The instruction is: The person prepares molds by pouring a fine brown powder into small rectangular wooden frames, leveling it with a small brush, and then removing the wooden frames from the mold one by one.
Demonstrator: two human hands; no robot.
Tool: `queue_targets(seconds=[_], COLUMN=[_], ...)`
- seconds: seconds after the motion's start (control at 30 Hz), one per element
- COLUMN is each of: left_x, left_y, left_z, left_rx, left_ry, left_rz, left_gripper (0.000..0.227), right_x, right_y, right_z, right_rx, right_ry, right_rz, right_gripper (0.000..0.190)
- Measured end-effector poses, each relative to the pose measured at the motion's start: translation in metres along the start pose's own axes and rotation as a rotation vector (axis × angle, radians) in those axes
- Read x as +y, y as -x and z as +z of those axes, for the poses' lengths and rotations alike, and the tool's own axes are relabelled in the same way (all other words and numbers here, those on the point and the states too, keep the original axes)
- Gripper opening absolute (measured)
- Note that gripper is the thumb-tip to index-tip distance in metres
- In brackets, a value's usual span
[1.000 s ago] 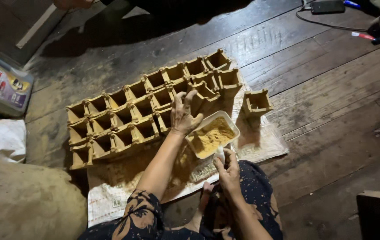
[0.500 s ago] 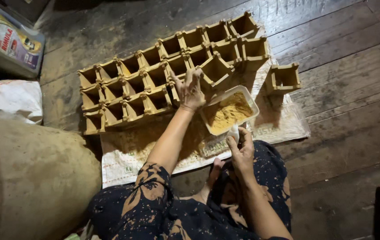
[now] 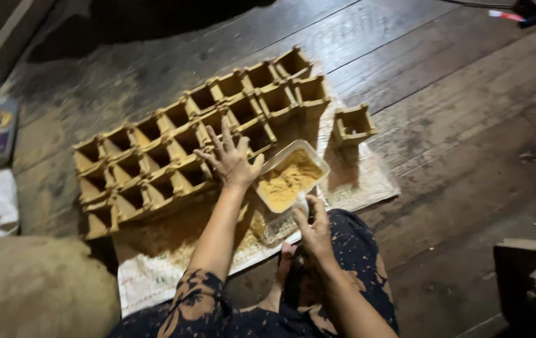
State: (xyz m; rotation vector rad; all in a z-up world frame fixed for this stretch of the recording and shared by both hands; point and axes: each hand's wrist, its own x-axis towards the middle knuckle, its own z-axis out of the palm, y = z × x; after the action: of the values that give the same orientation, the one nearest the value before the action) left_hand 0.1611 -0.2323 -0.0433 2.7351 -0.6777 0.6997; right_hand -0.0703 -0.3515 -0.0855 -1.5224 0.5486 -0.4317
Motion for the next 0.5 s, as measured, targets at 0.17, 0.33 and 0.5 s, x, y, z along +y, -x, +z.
queue_targets(seconds=[0.17,0.33,0.5], left_x=[0.008,0.064,0.146], left_y=[-0.007,-0.041,-0.063], left_z=[0.007,0.006,0.192], left_rx=[0.084,0.12,-0.273], left_ry=[0.047,0.121,-0.029], left_rz=[0.043,0.117,0.327], left_gripper=[0.048,0.044,0.052], right_x=[-0.013,-0.017,0.054], right_y=[-0.01,-0.036,-0.056], right_z=[-0.011,-0.065,-0.143], right_rx=[0.103,0.354,0.493], right_ry=[-0.081,-0.01,0.369], right_rz=[0.03,-0.041,-0.019], right_gripper=[0.045,0.038,0.043])
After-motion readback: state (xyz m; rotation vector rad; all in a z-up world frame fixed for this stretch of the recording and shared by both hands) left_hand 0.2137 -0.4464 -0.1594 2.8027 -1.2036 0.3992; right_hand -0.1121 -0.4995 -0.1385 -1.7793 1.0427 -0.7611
